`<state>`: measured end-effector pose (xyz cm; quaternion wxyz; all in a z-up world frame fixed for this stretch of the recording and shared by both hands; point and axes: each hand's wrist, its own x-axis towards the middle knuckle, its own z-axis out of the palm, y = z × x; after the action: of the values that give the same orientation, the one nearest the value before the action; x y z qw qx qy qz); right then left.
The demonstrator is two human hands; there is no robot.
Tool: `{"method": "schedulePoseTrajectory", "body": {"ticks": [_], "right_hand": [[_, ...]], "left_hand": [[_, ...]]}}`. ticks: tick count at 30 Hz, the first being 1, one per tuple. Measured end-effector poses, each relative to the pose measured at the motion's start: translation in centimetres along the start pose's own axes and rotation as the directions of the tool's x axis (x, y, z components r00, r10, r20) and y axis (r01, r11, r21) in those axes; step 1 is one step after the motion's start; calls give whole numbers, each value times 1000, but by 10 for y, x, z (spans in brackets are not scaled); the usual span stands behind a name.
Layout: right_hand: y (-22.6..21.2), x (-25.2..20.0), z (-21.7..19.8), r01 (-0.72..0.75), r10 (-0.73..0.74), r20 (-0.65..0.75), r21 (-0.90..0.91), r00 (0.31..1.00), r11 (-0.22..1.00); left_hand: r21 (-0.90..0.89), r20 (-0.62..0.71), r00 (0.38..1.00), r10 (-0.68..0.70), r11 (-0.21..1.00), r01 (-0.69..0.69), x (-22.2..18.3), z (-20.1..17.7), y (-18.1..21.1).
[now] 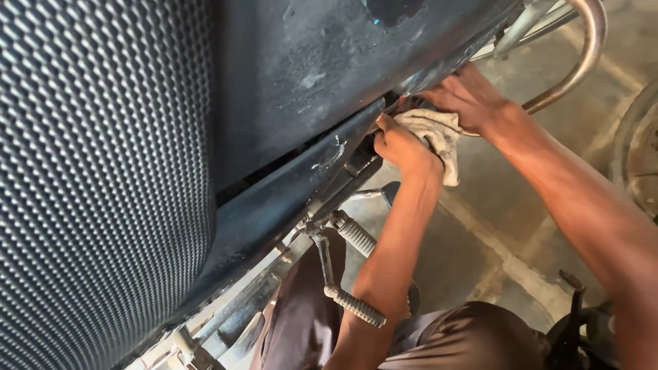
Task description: The recorder checks the engine oil level of a motorcycle using a dipstick and wipes components with a cloth.
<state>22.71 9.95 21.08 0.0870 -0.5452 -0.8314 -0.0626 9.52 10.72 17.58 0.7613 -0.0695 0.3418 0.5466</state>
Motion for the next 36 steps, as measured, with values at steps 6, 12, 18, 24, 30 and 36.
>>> {"method": "schedulePoseTrajectory", "body": {"ticks": [6,12,18,24,30,36], "right_hand": [[-11,3,-3,14,-18,-47,-78,999,997],[-11,-4,5,-7,3,-21,-165,1000,986],[-13,-5,9,-5,-12,-97,-175,995,985],[-20,-9,3,-22,6,-57,-280,998,960],[-25,-16,4,-115,107,-44,-337,993,934],[-27,-16,5,-118,109,-45,-335,993,935]], "left_hand": [[-23,69,997,17,1000,-16,-1,-3,2],[62,-27,1000,-10,998,12,-6,1,8],[147,-51,998,27,989,-20,-2,-1,7],[125,-50,999,-9,992,15,-3,-3,4],[180,-87,996,-3,983,19,-11,-1,11],[233,-30,998,58,971,-49,0,-10,1]]}}
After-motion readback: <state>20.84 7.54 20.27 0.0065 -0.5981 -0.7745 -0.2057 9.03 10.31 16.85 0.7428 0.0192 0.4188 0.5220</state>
